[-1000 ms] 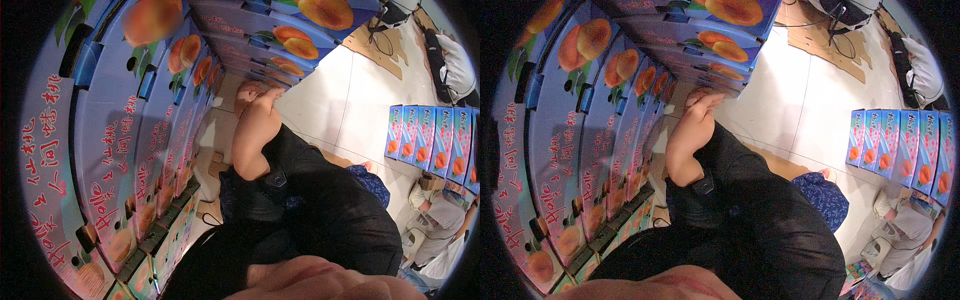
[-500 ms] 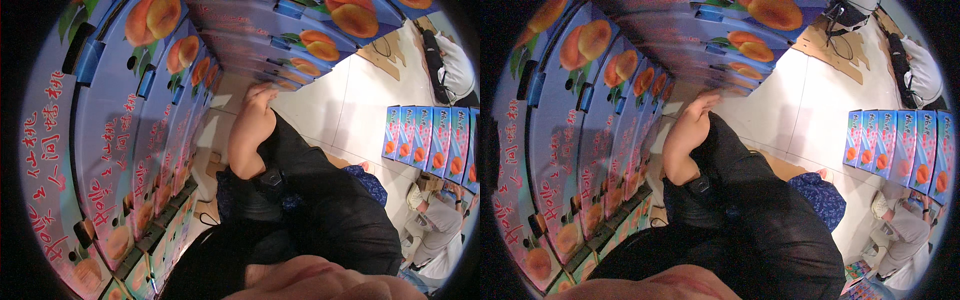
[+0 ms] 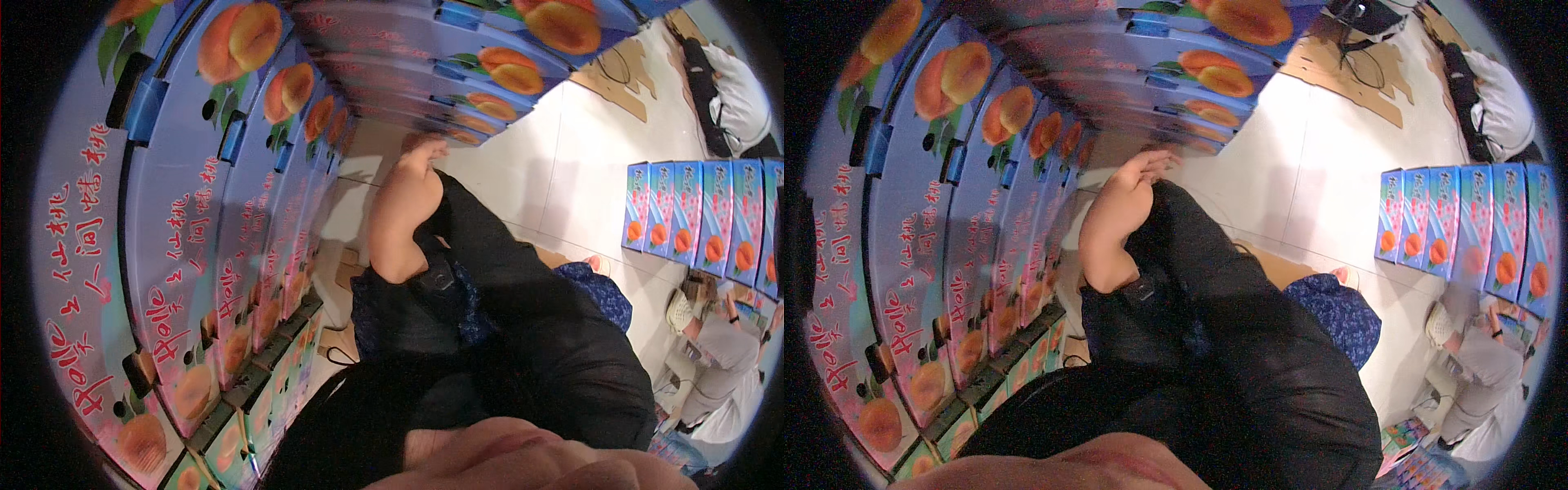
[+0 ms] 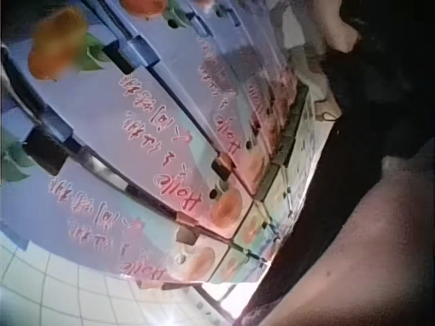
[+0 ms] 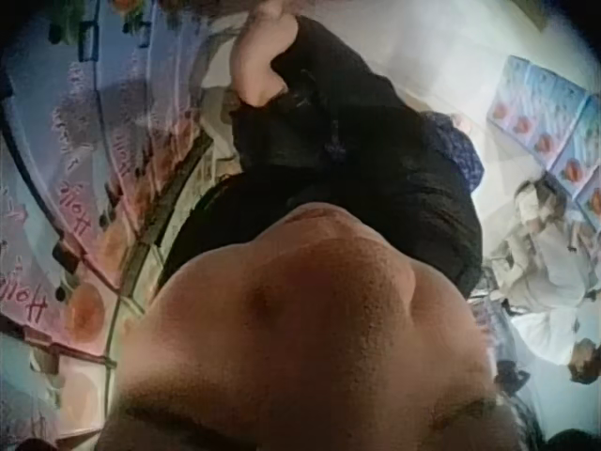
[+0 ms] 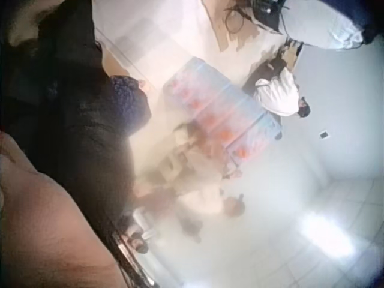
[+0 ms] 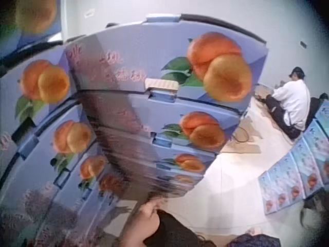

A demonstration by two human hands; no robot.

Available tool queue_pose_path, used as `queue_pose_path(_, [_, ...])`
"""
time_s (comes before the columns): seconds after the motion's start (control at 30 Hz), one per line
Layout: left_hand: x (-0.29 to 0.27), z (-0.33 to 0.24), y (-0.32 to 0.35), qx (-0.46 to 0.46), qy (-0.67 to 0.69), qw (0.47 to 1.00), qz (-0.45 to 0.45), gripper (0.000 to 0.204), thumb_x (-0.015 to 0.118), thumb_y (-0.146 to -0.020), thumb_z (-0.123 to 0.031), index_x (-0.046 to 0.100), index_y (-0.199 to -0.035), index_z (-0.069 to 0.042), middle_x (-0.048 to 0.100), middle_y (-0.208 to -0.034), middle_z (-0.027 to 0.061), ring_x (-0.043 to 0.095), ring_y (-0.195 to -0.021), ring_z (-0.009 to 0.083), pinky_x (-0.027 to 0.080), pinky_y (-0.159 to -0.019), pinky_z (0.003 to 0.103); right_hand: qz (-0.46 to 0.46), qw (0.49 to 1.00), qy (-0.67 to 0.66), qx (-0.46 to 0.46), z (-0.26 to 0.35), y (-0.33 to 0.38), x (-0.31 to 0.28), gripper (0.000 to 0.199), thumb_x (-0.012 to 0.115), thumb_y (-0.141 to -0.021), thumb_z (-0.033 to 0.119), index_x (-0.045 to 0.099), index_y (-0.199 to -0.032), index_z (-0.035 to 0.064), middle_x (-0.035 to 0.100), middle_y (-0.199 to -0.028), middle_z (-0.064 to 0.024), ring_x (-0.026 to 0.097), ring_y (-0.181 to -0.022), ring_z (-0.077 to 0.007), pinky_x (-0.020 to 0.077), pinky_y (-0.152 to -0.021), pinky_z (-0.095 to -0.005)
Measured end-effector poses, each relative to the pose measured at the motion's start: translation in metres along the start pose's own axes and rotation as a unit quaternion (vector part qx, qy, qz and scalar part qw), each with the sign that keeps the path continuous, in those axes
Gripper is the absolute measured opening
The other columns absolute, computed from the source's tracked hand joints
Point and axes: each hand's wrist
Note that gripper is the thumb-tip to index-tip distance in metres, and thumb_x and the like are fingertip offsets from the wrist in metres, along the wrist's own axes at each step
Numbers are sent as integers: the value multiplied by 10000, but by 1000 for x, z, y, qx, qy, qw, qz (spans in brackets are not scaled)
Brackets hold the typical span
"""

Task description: The recorder is assembling and stacking fruit boxes in a factory setting.

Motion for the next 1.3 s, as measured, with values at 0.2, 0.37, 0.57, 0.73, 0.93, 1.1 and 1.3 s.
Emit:
queue_pose_path(0.2, [-11, 15, 5, 30, -52, 998, 1, 378, 355, -831, 60, 526, -1166, 29, 596, -1100, 154, 550, -1050, 202, 403, -931, 296, -67, 997, -17, -35, -45, 79, -85, 197, 523, -818, 175, 651, -951, 103, 636, -823, -76, 632, -804, -267, 478, -533, -421])
queue_pose_path(0.37, [3, -5, -10, 21, -122, 987, 103, 335, 420, -844, -33, 535, -1152, 35, 609, -1074, 143, 582, -978, 198, 445, -857, 302, -109, 963, -214, -119, -96, 169, -95, 176, 545, -771, 200, 632, -865, 78, 624, -792, -136, 626, -745, -316, 499, -590, -420])
queue_pose_path(0.57, [31, -32, -10, -34, -108, 974, 199, 313, 482, -856, -172, 573, -1069, 38, 642, -961, 137, 616, -838, 199, 469, -768, 313, -148, 928, -327, -95, -98, 279, -153, 174, 575, -713, 220, 607, -788, 67, 605, -795, -110, 613, -695, -330, 499, -609, -430])
queue_pose_path(0.73, [126, -39, 13, 50, 13, 944, 326, 468, 371, -957, -385, 569, -1108, 12, 645, -984, 132, 588, -944, 217, 443, -853, 338, -316, 891, -327, 15, -127, 356, -194, 130, 580, -714, 179, 599, -781, 69, 583, -879, -107, 576, -802, -310, 483, -686, -412])
queue_pose_path(0.93, [159, -66, 47, -7, 151, 815, 560, 525, 268, -978, -434, 501, -1256, -55, 587, -1162, 150, 555, -1059, 247, 377, -969, 368, -315, 833, -347, 295, -159, 455, -177, 297, 701, -659, 248, 537, -842, 81, 528, -891, -104, 559, -826, -296, 457, -676, -369])
queue_pose_path(1.1, [145, -6, 15, -56, -60, 861, 501, 575, 359, -932, -493, 508, -1235, -28, 603, -1139, 148, 568, -1044, 247, 405, -934, 369, -464, 781, -183, 375, -237, 553, -210, 291, 738, -642, 236, 566, -790, 55, 559, -800, -72, 556, -737, -253, 437, -679, -375])
queue_pose_path(1.3, [149, 27, -15, -3, -344, 849, 401, 565, 472, -883, -443, 520, -1208, 17, 590, -1148, 188, 565, -1057, 278, 433, -899, 357, -546, 652, 229, 473, -366, 641, -282, 255, 644, -778, 315, 624, -841, 69, 604, -824, -101, 550, -742, -278, 427, -707, -343])
Point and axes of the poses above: each hand's wrist, its own y-axis away from the middle knuckle, its own x-axis out of the palm, z = x × y
